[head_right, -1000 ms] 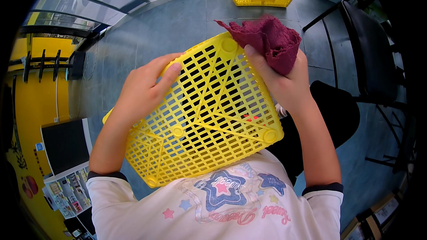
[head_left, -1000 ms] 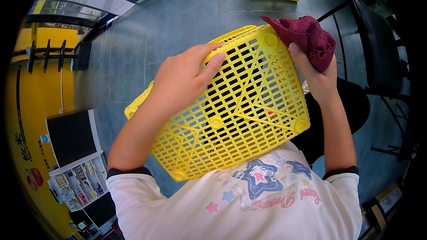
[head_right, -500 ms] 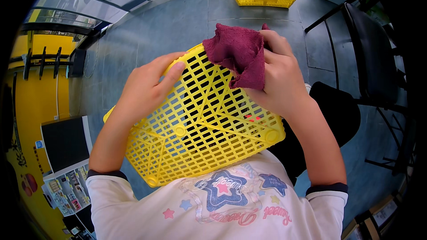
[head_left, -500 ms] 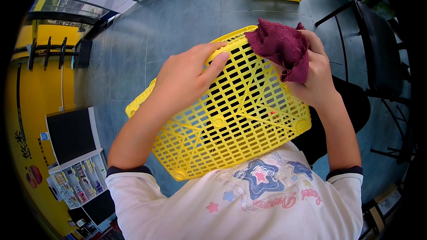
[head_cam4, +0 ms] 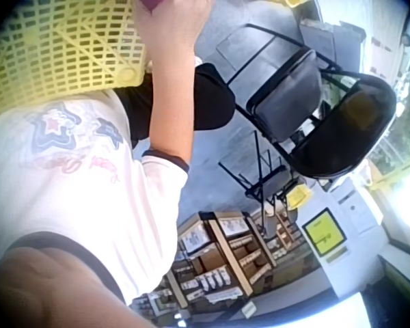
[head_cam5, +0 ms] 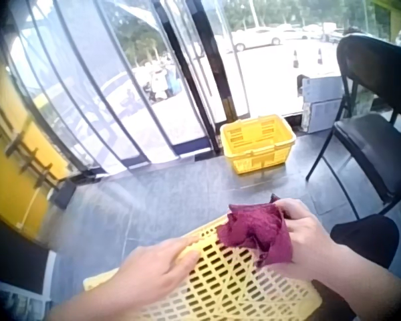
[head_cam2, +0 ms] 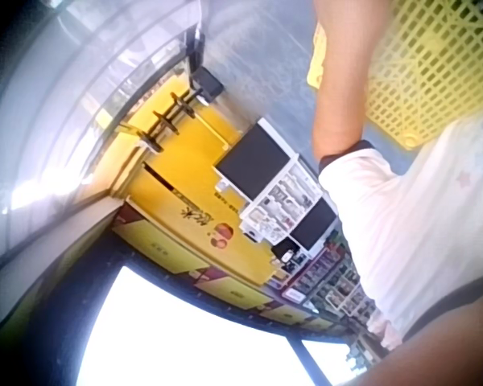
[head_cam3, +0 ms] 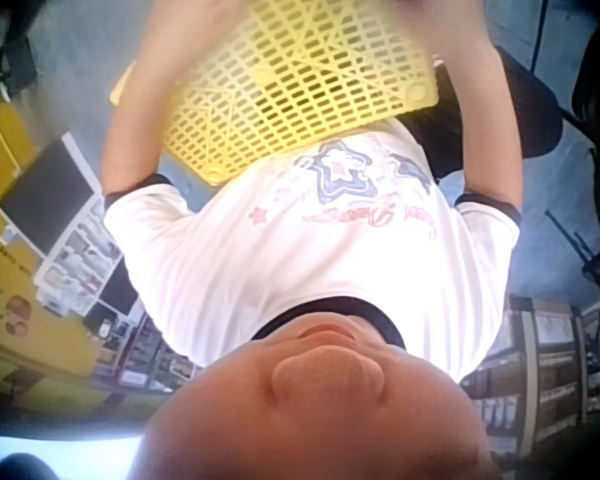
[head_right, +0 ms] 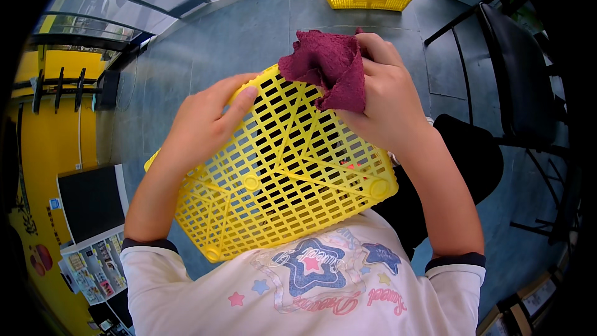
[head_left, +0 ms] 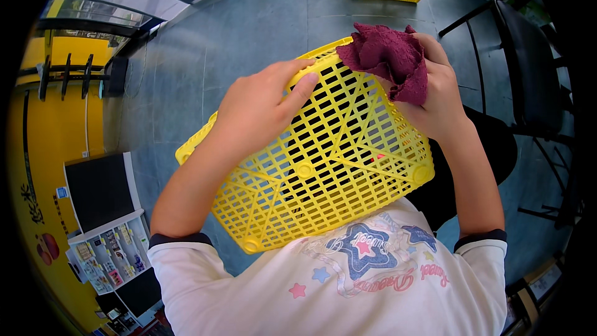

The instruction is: The person wipes the interior and exterior of a yellow plastic shopping basket using a maroon cloth. After cleaning the first basket, they place it on a chair and pick up a second yellow basket to continue wiping it down in the same manner.

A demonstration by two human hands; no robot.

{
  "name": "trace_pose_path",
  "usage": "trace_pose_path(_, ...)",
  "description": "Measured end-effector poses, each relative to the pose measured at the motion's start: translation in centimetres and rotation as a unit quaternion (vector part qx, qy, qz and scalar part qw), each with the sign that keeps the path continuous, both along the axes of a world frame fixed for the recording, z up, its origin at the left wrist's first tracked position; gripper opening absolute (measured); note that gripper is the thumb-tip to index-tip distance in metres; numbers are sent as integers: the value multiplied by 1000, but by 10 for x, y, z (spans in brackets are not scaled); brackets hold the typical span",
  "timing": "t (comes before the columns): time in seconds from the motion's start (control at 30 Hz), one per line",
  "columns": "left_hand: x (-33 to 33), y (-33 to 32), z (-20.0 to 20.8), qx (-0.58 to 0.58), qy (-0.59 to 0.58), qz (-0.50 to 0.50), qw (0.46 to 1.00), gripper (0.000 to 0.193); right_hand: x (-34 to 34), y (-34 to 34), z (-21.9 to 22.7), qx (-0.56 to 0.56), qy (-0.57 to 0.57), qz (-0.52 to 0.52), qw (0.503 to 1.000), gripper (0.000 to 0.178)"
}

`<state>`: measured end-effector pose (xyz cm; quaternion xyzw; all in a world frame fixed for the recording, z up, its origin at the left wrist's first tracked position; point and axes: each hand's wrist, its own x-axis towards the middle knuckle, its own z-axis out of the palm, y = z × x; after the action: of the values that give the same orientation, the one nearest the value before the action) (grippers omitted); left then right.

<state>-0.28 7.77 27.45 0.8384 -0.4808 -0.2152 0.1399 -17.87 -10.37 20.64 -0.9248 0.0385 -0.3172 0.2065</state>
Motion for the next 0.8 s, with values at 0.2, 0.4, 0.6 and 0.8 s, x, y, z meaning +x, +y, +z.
trace_pose_path(0.2, 0, 1, 0, 0, 0, -3, 1000, 47, -1, 7, 0, 35, -3, -1, 999, 27)
trace_pose_path(0.4, -1, -1, 2, 6, 17, 7, 1000, 47, -13, 9, 3, 122, -18, 31, 992, 27)
trace_pose_path(0.6, 1, 2, 1, -1, 5, 7, 1000, 47, -16, -22, 14, 680, -261, -50, 683, 29)
trace_pose_path(0.8, 0, -1, 2, 12, 11, 6, 1000, 46, 0, 0, 9, 561, -79, -35, 824, 21)
